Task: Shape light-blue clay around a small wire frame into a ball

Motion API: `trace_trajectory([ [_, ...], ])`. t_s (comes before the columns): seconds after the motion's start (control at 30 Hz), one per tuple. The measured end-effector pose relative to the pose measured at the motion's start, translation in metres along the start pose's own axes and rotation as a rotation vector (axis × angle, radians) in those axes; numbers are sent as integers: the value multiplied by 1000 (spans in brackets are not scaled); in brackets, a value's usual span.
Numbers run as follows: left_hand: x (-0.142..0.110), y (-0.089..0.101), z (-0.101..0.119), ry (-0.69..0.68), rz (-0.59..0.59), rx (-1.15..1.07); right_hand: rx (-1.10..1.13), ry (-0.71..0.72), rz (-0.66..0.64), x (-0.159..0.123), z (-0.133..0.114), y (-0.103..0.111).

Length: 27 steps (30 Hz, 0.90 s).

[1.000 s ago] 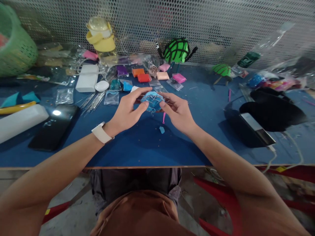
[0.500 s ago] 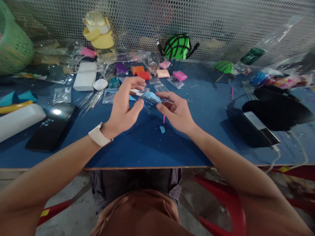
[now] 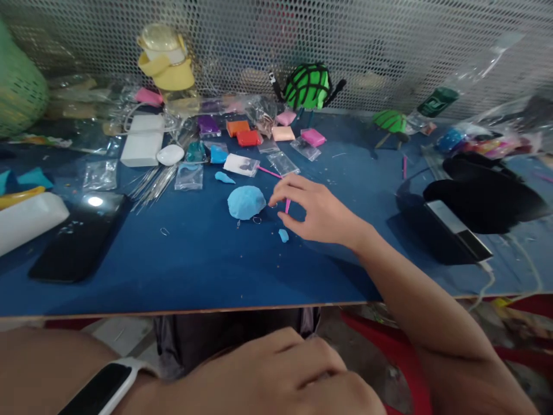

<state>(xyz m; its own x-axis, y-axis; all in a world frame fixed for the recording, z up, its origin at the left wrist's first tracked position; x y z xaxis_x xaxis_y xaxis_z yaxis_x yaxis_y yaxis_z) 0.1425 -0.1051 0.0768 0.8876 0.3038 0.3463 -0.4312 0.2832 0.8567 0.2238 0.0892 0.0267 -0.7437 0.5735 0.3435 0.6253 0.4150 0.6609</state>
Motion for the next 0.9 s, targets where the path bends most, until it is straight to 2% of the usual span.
trace_trajectory([
  [0.13,23,0,6,-54,30,80,4,-170,-291,-4,7,-7],
  [0.2,33,1,10,-75,9,94,35,-253,-381,-8,12,-12],
  [0.3,42,7,15,-84,3,285,46,-329,-424,-10,17,-19],
  [0.37,45,11,12,-102,8,430,47,-311,-425,-10,16,-22],
  [0.4,44,13,9,-139,31,487,47,-285,-420,-9,14,-22],
  [0.43,40,23,6,-186,154,512,49,-254,-417,-8,12,-23],
  [0.47,36,26,-9,-173,190,562,61,-219,-415,-8,9,-23],
  [0.53,20,35,-53,-88,242,726,96,-156,-376,-6,4,-22],
  [0.6,-6,58,-117,137,330,804,122,-109,-285,-3,3,-18],
  [0.67,-40,81,-179,363,417,717,123,-79,-137,0,5,-11],
  [0.7,-56,92,-202,426,482,653,117,-67,-64,1,8,-8],
  [0.77,-77,99,-231,454,517,520,102,-17,47,2,10,-6],
  [0.83,-82,89,-249,510,373,445,73,46,105,1,9,-6],
  [0.9,-82,76,-253,545,245,449,59,70,142,0,11,-7],
])
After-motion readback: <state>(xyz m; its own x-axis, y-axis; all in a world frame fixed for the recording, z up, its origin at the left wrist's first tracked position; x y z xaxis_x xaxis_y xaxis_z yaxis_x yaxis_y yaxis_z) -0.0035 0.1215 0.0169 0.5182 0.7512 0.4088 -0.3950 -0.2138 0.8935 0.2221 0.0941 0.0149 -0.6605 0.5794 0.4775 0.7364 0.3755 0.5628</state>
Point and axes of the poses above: each hand's wrist, its own x-axis towards the middle knuckle, its own y-axis out of the back of the hand, z = x × y, the point moved 9 cm from there along x, towards the middle knuckle, and after that the axes turned 15 degrees about x, right-handed, at the moved point
